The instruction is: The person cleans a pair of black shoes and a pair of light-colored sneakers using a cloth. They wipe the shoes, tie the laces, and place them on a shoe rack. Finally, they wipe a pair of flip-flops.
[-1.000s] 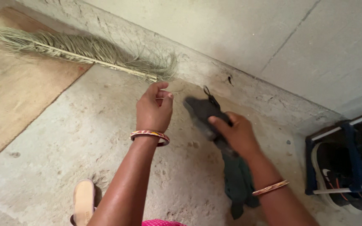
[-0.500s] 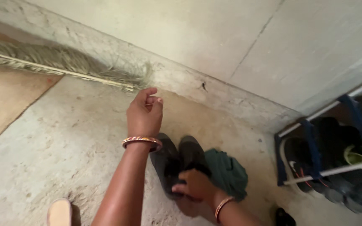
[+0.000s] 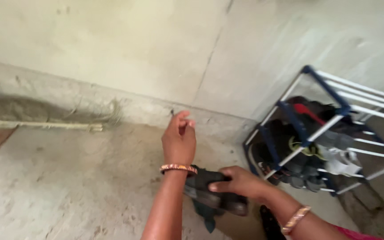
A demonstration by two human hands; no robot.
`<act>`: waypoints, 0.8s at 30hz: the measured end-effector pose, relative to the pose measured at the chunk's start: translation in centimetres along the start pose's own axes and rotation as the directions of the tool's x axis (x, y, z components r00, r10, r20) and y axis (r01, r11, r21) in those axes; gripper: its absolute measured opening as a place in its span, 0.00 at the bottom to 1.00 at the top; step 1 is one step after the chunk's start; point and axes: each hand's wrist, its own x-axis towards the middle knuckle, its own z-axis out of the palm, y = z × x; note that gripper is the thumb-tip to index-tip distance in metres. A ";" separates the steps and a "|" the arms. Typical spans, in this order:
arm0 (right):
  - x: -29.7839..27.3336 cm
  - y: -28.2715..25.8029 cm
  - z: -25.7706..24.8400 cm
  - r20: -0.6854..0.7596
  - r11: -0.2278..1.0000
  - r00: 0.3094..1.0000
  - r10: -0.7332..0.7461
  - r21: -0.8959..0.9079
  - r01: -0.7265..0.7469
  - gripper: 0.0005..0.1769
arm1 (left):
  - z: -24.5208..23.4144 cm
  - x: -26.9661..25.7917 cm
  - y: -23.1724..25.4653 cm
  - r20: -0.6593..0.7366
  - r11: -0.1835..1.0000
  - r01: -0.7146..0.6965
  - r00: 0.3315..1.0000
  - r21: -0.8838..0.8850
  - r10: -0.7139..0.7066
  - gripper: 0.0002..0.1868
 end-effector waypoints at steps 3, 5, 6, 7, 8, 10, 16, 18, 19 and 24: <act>-5.8 0.0 -2.9 -0.078 0.992 0.995 -0.057 -0.119 0.048 0.26 | 0.5 -2.4 2.1 0.089 0.999 -0.009 0.996 -0.034 0.012 0.16; -9.3 0.2 -4.2 -0.102 0.996 0.992 -0.067 -0.068 0.060 0.23 | 0.9 -3.3 4.1 0.139 0.997 -0.016 0.990 -0.076 0.026 0.17; -10.6 0.2 -5.2 -0.112 0.996 0.991 -0.077 -0.049 0.072 0.22 | 0.9 -3.6 5.2 0.176 0.999 -0.035 0.984 -0.039 0.042 0.17; -11.8 0.3 -6.2 -0.146 0.994 0.985 -0.086 -0.085 0.074 0.23 | 0.9 -3.8 6.2 0.216 0.998 -0.058 0.975 -0.004 0.057 0.17; -12.9 0.4 -7.4 -0.181 0.990 0.979 -0.097 -0.122 0.075 0.23 | 1.1 -4.0 7.3 0.257 0.996 -0.081 0.964 0.032 0.070 0.17; -14.7 0.8 -9.1 -0.214 0.995 0.975 -0.060 -0.086 0.042 0.24 | 1.6 -4.3 9.3 0.249 0.986 -0.162 0.957 0.031 0.149 0.17; -20.0 3.5 -15.5 -0.238 0.992 0.971 0.032 0.127 -0.002 0.25 | 5.1 -7.3 13.8 0.453 0.936 -0.249 0.884 0.247 0.116 0.16; -21.9 5.3 -17.4 -0.248 0.981 0.968 -0.028 0.179 0.074 0.24 | 6.7 -8.7 14.5 0.563 0.907 -0.309 0.820 0.286 0.101 0.17; -23.0 6.3 -18.4 -0.284 0.992 0.958 -0.040 0.100 0.071 0.24 | 7.5 -9.2 14.7 0.615 0.895 -0.344 0.782 0.285 0.105 0.18; -27.1 11.7 -21.8 -0.453 0.967 0.875 -0.173 -0.247 0.063 0.25 | 12.8 -11.6 15.1 0.722 0.837 -0.428 0.690 0.341 0.059 0.18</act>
